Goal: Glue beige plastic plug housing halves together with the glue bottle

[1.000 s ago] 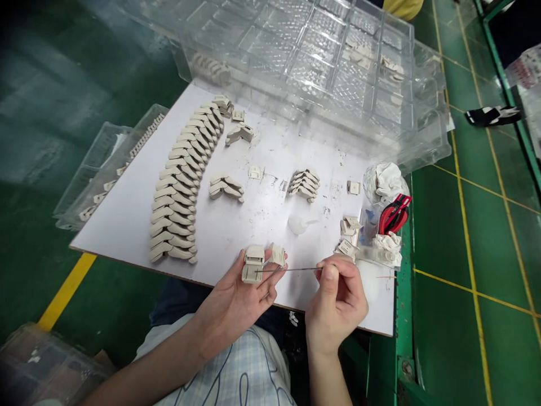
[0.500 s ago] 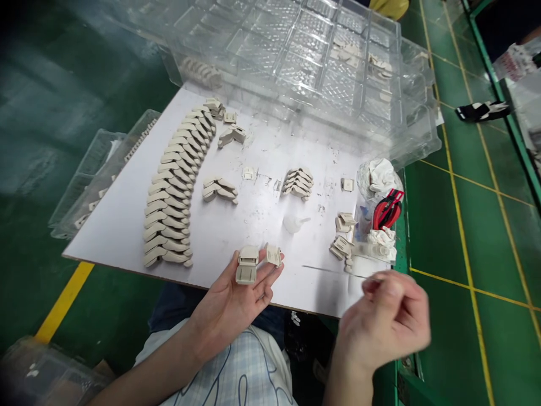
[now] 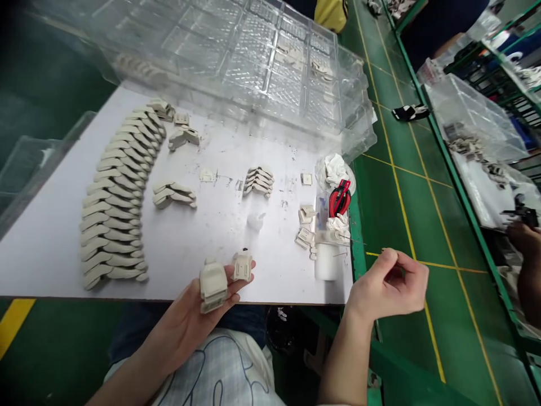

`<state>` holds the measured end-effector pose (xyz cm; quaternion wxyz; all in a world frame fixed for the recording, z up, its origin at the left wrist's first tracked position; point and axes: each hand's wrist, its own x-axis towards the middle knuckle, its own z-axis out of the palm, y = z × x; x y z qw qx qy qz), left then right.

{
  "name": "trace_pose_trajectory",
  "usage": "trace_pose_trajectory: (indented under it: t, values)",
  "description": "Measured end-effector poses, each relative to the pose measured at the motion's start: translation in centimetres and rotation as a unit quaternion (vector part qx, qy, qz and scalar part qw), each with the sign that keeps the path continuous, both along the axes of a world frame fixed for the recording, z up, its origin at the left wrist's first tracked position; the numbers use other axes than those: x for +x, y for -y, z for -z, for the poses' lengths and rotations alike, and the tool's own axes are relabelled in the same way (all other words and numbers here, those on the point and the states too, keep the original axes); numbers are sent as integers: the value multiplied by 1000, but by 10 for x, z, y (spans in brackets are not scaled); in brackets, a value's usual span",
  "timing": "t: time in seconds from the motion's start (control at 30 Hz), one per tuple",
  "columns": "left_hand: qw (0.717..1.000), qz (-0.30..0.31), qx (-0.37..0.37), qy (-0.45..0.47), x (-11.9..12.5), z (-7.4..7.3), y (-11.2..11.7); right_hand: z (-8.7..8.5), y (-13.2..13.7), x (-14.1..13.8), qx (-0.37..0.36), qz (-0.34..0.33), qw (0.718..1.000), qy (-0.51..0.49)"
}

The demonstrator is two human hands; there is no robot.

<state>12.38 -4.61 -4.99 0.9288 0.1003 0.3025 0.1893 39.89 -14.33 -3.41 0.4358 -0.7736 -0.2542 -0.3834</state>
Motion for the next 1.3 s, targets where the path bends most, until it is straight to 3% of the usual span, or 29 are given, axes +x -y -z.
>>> trace_pose_trajectory:
  t: [0.13, 0.2, 0.23, 0.27, 0.3, 0.4, 0.43, 0.47, 0.53, 0.63, 0.7, 0.77, 0.83, 0.93, 1.0, 1.1, 1.3]
  values:
    - [993, 42, 109, 10, -7, 8, -3, 1, -3, -8, -85, -57, 991, -88]
    - [986, 62, 156, 17, -9, 12, -4, 1, -7, -31, -16, -94, 981, -168]
    - [981, 69, 177, 27, -10, 13, -5, 1, -10, -47, 33, -127, 963, -237]
    - [977, 72, 195, 39, -11, 14, -6, 2, -12, -65, 73, -182, 922, -333]
    - [973, 72, 213, 53, -12, 14, -7, 3, -14, -84, 74, -253, 853, -450]
    - [955, 71, 278, 78, -13, 13, -11, 8, -20, -132, 31, -411, 567, -713]
    - [947, 73, 301, 80, -14, 12, -13, 9, -21, -143, 38, -432, 489, -756]
    - [940, 76, 322, 82, -15, 11, -16, 10, -23, -151, 55, -441, 431, -785]
    - [929, 83, 350, 83, -17, 9, -21, 12, -24, -159, 89, -449, 360, -813]
    - [920, 107, 367, 90, -22, 6, -27, 13, -25, -158, 101, -465, 308, -824]
    - [923, 114, 355, 92, -23, 6, -28, 12, -25, -153, 91, -478, 311, -816]
    - [943, 76, 316, 66, -21, 8, -25, 12, -25, -148, 77, -486, 362, -791]
    - [970, -15, 243, -2, -16, 10, -21, 13, -25, -144, 59, -483, 470, -736]
    - [980, -126, 124, -90, -8, 11, -16, 14, -28, -145, 14, -470, 648, -600]
    - [980, -150, 83, -101, -4, 10, -14, 14, -31, -149, -24, -467, 711, -525]
    - [980, -153, 78, -101, -3, 8, -14, 13, -36, -155, -66, -472, 738, -478]
    - [975, -134, 135, -117, -5, 12, -12, 13, -39, -158, -88, -488, 734, -464]
